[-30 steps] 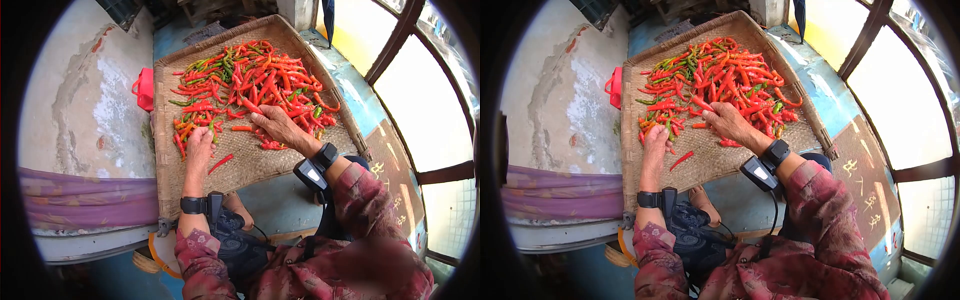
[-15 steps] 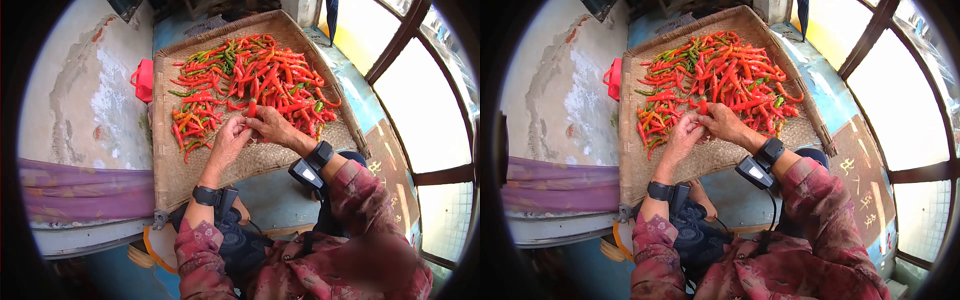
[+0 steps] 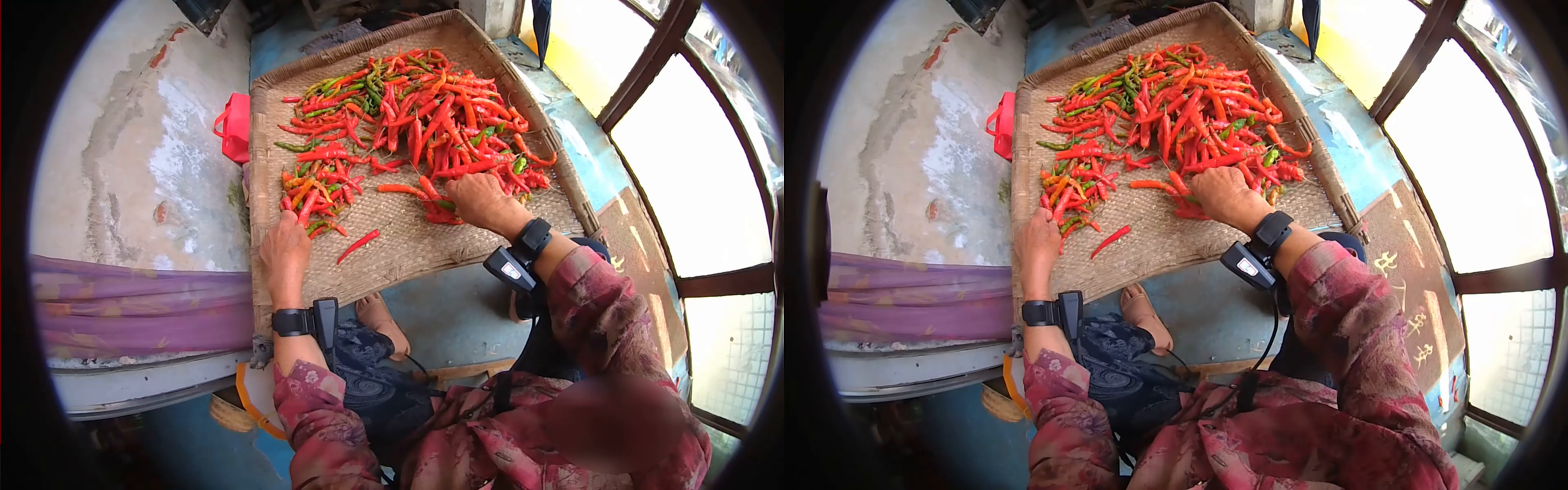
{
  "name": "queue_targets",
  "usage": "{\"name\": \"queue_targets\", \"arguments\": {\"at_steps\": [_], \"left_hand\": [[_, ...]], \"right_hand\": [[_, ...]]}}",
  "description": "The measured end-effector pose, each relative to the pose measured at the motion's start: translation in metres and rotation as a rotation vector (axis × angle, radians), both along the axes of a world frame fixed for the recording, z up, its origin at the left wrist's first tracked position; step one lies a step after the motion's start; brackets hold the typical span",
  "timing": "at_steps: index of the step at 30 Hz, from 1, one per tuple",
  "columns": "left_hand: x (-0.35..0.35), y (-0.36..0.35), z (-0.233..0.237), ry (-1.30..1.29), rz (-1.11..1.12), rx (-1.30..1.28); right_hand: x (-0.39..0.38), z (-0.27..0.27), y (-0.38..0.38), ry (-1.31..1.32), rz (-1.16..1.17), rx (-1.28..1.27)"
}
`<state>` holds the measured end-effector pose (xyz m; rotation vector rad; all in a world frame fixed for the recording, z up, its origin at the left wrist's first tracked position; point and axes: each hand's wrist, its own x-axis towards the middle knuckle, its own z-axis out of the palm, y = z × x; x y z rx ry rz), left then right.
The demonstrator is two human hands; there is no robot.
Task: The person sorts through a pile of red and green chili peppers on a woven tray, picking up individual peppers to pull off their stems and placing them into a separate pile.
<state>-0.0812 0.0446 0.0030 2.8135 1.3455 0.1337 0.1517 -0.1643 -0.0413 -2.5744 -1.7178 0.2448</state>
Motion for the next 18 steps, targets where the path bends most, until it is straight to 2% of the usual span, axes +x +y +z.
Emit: {"name": "queue_targets", "arguments": {"at_steps": [2, 3, 5, 6, 8, 9, 11, 12, 13, 14, 15, 17, 18], "left_hand": [[0.003, -0.006, 0.001, -0.115, -0.08, 0.195], [0.006, -0.006, 0.001, -0.119, -0.09, 0.195], [0.014, -0.006, -0.001, -0.315, -0.156, -0.023], [0.02, -0.008, -0.006, -0.323, -0.164, -0.025], [0.034, -0.02, -0.016, -0.429, -0.344, -0.541], [0.041, -0.028, -0.019, -0.438, -0.353, -0.541], [0.056, -0.051, -0.024, -0.39, -0.404, -0.816], [0.062, -0.06, -0.03, -0.402, -0.419, -0.82], [0.069, -0.069, -0.038, -0.522, -0.46, -0.922], [0.076, -0.077, -0.039, -0.639, -0.5, -1.026], [0.081, -0.082, -0.037, -0.642, -0.514, -1.033], [0.088, -0.09, -0.02, -0.586, -0.438, -1.194], [0.089, -0.089, -0.024, -0.59, -0.411, -1.192]], "right_hand": [[-0.003, -0.002, 0.0, -0.018, 0.016, 0.046], [-0.003, -0.004, -0.001, -0.037, 0.034, 0.081], [-0.001, -0.007, 0.0, -0.065, 0.045, 0.09], [0.0, -0.008, 0.0, -0.038, 0.061, 0.084], [0.0, 0.001, 0.003, 0.004, 0.04, 0.067], [0.0, 0.008, 0.005, -0.007, 0.034, 0.066], [-0.001, 0.021, 0.008, 0.27, -0.108, 0.269], [-0.001, 0.019, 0.01, 0.438, -0.07, 0.475], [0.0, 0.023, 0.012, 0.569, -0.04, 0.528], [-0.003, 0.027, 0.014, 0.757, -0.056, 0.55], [-0.007, 0.03, 0.016, 0.949, -0.072, 0.571], [-0.012, 0.031, 0.019, 1.067, -0.045, 0.559], [-0.012, 0.032, 0.02, 1.158, -0.049, 0.531]]}}
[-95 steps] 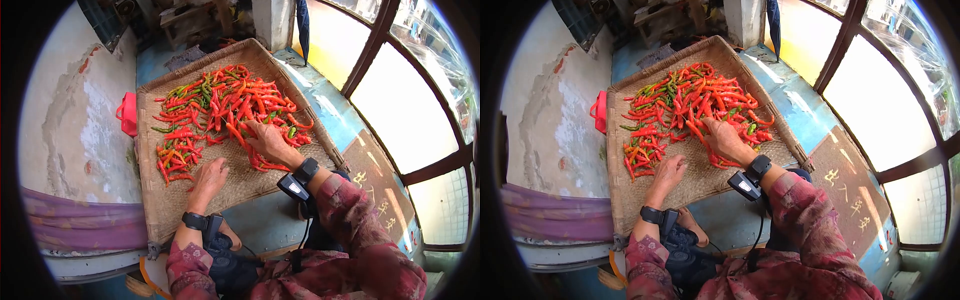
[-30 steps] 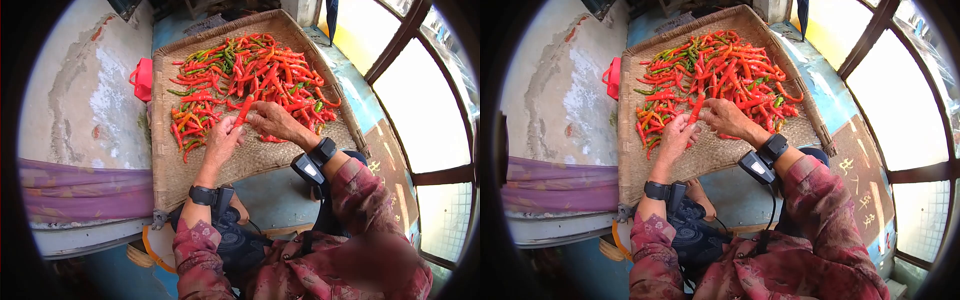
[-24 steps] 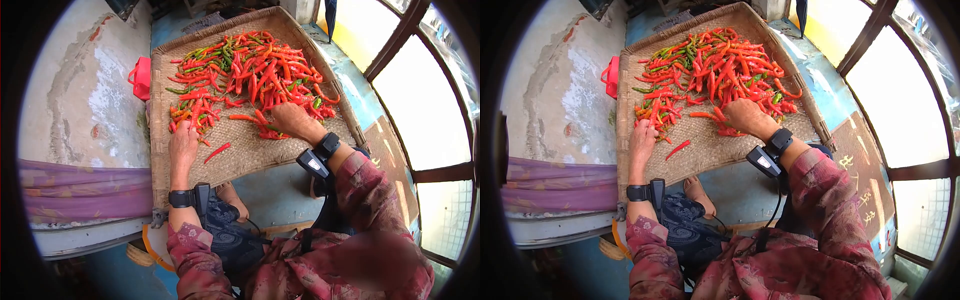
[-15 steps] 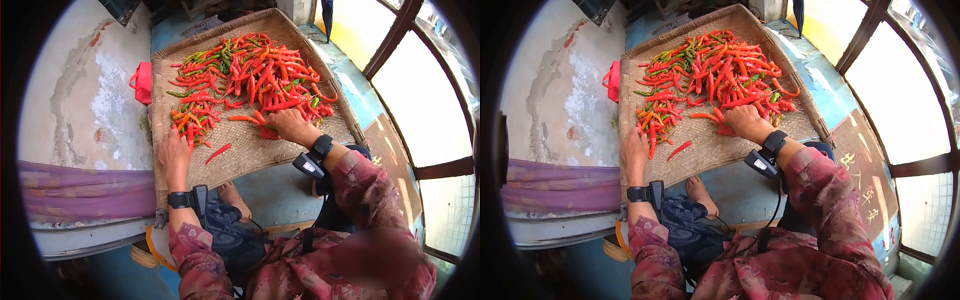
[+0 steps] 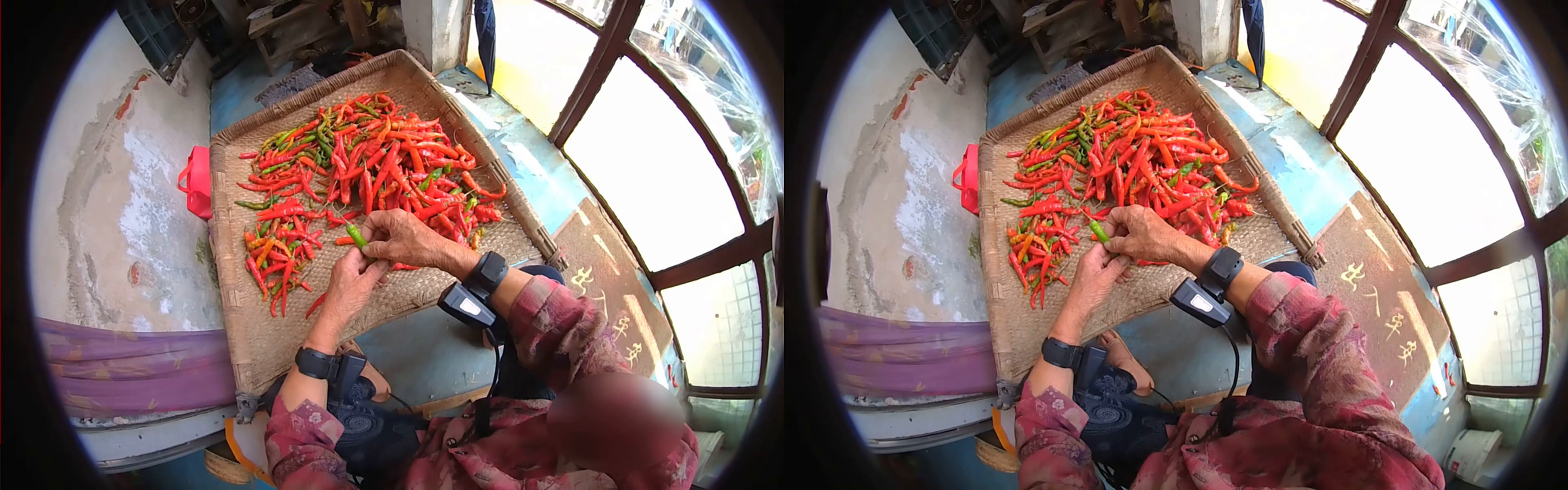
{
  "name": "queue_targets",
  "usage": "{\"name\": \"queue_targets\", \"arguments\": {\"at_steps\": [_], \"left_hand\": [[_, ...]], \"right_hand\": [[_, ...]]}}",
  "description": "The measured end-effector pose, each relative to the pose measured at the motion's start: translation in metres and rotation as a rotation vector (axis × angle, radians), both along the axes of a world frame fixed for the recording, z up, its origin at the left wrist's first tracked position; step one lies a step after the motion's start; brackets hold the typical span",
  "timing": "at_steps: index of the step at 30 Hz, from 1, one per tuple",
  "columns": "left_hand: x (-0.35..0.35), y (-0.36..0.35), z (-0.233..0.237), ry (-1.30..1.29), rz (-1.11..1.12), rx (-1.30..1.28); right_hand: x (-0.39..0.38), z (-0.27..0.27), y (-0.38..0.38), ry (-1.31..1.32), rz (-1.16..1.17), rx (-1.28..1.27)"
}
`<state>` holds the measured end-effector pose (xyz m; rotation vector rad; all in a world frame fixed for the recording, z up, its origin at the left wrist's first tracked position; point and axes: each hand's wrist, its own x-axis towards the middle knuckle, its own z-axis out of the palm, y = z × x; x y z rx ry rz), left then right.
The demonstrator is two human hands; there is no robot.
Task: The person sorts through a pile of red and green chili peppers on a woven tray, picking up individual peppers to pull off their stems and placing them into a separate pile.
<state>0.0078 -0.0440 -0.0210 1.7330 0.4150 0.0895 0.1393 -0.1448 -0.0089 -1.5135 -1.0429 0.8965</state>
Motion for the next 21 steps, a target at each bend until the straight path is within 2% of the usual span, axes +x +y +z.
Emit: {"name": "queue_targets", "arguments": {"at_steps": [3, 5, 6, 8, 9, 11, 12, 15, 17, 18, 20, 21], "left_hand": [[-0.002, 0.008, 0.008, 0.09, 0.041, 0.046], [-0.012, 0.024, 0.008, 0.08, 0.128, 0.403], [-0.02, 0.038, 0.007, 0.109, 0.159, 0.621], [-0.037, 0.049, 0.023, 0.347, 0.295, 1.057], [-0.045, 0.054, 0.029, 0.35, 0.294, 1.063], [-0.062, 0.064, 0.037, 0.465, 0.452, 1.184], [-0.069, 0.07, 0.037, 0.466, 0.452, 1.188], [-0.08, 0.078, 0.033, 0.424, 0.457, 1.186], [-0.077, 0.077, 0.033, 0.23, 0.468, 1.202], [-0.075, 0.077, 0.032, 0.231, 0.47, 1.206], [-0.062, 0.068, 0.029, 0.183, 0.378, 0.938], [-0.056, 0.066, 0.023, 0.186, 0.385, 0.935]], "right_hand": [[0.01, -0.001, -0.001, -0.155, 0.032, 0.07], [0.025, 0.007, -0.009, -0.366, -0.095, 0.032], [0.035, 0.008, -0.014, -0.564, -0.191, -0.037], [0.052, -0.001, -0.026, -0.955, -0.381, -0.163], [0.058, -0.007, -0.032, -1.147, -0.476, -0.221], [0.068, -0.003, -0.04, -1.103, -0.349, -0.493], [0.069, -0.001, -0.041, -1.034, -0.284, -0.574], [0.072, -0.023, -0.036, -1.074, -0.251, -0.591], [0.067, -0.017, -0.033, -1.061, -0.243, -0.608], [0.065, -0.014, -0.031, -1.051, -0.23, -0.63], [0.064, -0.007, -0.029, -1.014, -0.298, -0.567], [0.064, -0.004, -0.029, -0.975, -0.364, -0.509]]}}
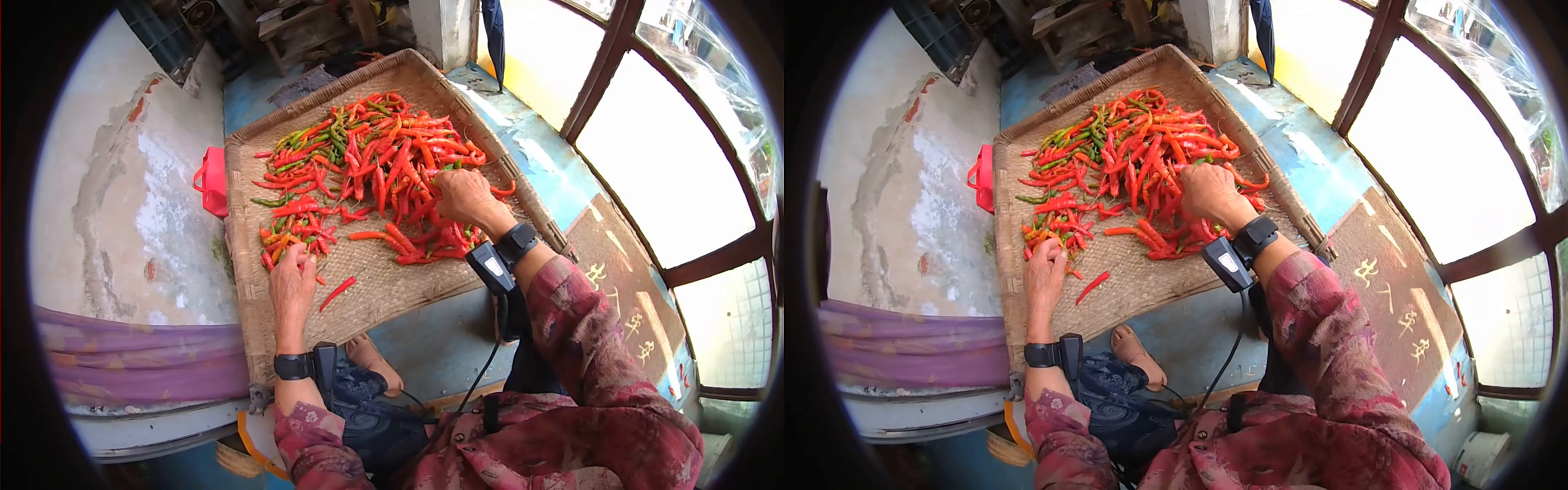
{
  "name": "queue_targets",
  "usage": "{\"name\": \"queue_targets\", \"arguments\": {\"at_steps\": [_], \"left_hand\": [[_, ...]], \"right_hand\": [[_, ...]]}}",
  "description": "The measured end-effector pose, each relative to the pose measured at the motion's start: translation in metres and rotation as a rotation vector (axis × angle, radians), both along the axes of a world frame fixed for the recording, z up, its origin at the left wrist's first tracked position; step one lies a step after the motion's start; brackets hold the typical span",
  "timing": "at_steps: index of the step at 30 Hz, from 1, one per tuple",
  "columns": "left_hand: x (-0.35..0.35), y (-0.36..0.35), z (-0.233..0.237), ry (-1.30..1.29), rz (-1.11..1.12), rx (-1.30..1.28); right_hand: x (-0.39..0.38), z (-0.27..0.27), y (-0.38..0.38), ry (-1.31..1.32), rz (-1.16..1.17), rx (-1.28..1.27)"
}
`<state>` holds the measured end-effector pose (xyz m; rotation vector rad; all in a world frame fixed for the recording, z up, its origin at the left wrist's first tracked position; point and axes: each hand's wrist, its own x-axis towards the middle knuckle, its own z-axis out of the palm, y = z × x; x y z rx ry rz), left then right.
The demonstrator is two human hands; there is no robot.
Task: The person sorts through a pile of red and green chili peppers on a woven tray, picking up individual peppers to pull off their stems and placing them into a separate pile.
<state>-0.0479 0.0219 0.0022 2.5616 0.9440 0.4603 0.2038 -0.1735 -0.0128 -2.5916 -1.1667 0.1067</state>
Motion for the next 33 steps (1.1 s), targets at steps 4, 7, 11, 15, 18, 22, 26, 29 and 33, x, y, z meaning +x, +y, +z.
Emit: {"name": "queue_targets", "arguments": {"at_steps": [4, 7, 11, 15, 18, 22, 26, 29, 33], "left_hand": [[0.033, -0.021, -0.017, -0.156, -0.247, -0.446], [0.057, -0.049, -0.015, -0.13, -0.285, -0.729], [0.074, -0.067, -0.02, -0.37, -0.314, -1.223], [0.082, -0.064, -0.022, -0.584, -0.155, -1.401], [0.078, -0.058, -0.022, -0.649, -0.124, -1.374], [0.066, -0.036, -0.017, -0.765, -0.053, -1.32], [0.038, 0.0, -0.006, -0.671, 0.087, -0.976], [0.01, 0.03, -0.005, -0.397, 0.14, -0.557], [-0.006, 0.018, 0.004, 0.057, 0.228, 0.323]], "right_hand": [[0.005, 0.006, 0.002, 0.207, 0.019, 0.314], [-0.004, 0.023, 0.005, 0.419, 0.041, 0.406], [-0.018, 0.028, 0.009, 0.833, 0.116, 0.496], [-0.029, 0.015, 0.019, 0.861, 0.274, 0.478], [-0.036, 0.021, 0.018, 0.728, 0.325, 0.395], [-0.032, 0.022, 0.015, 1.008, 0.308, 0.385], [-0.026, 0.023, 0.009, 0.982, 0.264, 0.404], [-0.022, 0.023, 0.005, 0.938, 0.3, 0.405], [-0.024, 0.02, 0.006, 1.05, 0.304, 0.508]]}}
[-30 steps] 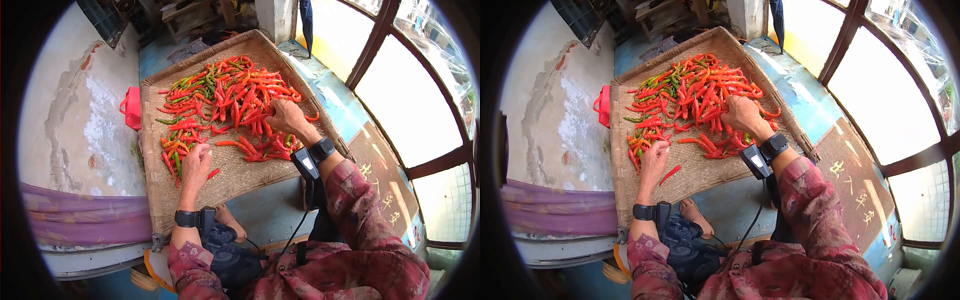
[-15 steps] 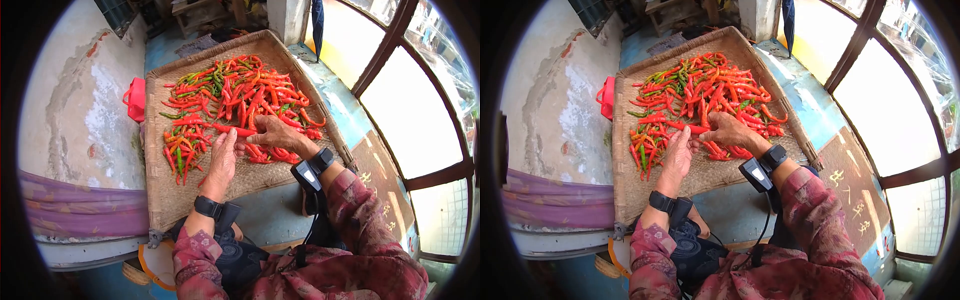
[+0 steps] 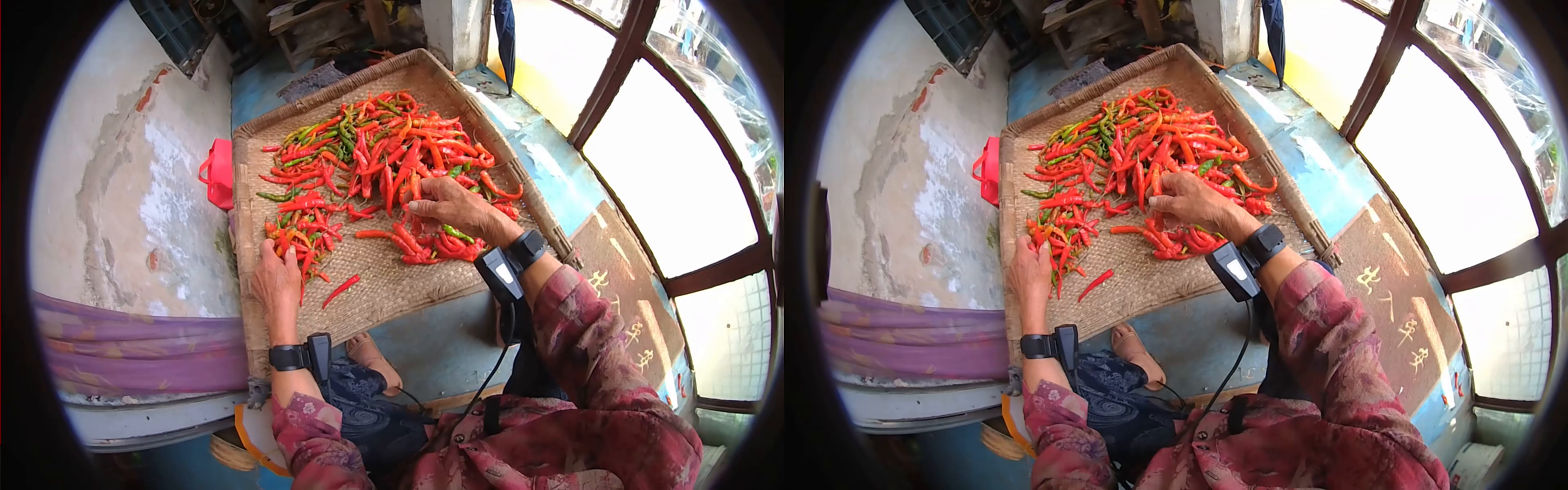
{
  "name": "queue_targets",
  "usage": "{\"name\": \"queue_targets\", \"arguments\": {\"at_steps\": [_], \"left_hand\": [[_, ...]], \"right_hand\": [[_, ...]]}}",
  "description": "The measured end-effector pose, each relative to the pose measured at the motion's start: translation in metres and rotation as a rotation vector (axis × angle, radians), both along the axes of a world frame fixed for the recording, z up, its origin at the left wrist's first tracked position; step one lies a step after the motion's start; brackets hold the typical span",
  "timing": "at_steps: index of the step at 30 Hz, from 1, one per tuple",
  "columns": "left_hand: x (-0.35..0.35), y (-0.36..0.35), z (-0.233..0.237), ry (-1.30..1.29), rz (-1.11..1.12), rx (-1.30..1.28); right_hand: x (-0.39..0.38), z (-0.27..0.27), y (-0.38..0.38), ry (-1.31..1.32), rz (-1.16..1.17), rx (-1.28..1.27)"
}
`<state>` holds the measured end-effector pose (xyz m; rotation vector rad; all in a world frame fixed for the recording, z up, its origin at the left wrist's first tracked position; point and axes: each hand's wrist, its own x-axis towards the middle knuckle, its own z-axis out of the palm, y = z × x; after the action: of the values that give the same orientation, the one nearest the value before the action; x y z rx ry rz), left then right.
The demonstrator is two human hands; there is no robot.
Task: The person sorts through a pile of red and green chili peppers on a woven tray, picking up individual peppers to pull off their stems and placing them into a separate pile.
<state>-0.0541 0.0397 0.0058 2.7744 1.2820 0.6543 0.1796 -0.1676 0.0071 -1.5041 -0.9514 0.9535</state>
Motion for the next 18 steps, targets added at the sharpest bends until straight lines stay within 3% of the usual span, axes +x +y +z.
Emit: {"name": "queue_targets", "arguments": {"at_steps": [1, 3, 5, 7, 9, 11, 13, 15, 18], "left_hand": [[0.003, -0.003, -0.002, 0.005, -0.003, 0.004], [0.015, -0.011, -0.007, -0.218, -0.283, -0.131], [0.033, -0.036, -0.001, -0.254, -0.509, -0.674], [0.052, -0.063, -0.006, -0.32, -0.685, -0.723], [0.064, -0.082, -0.005, -0.244, -0.649, -0.748], [0.067, -0.085, -0.009, -0.165, -0.606, -0.775], [0.065, -0.078, -0.016, -0.164, -0.648, -0.702], [0.06, -0.074, -0.006, -0.181, -0.624, -0.695], [0.044, -0.05, -0.006, -0.341, -0.57, -0.904]], "right_hand": [[-0.002, -0.002, 0.002, 0.061, -0.003, 0.022], [-0.013, -0.007, 0.01, 0.15, -0.007, 0.094], [-0.021, -0.01, 0.015, 0.232, -0.012, 0.164], [-0.025, -0.012, 0.018, 0.124, 0.091, 0.072], [-0.026, -0.011, 0.017, 0.098, 0.092, 0.037], [-0.027, -0.002, 0.013, -0.122, 0.126, -0.046], [-0.016, -0.008, 0.01, -0.33, 0.115, 0.106], [0.0, -0.001, 0.0, -0.519, -0.045, 0.004], [0.023, -0.009, -0.01, -0.864, -0.127, -0.3]]}}
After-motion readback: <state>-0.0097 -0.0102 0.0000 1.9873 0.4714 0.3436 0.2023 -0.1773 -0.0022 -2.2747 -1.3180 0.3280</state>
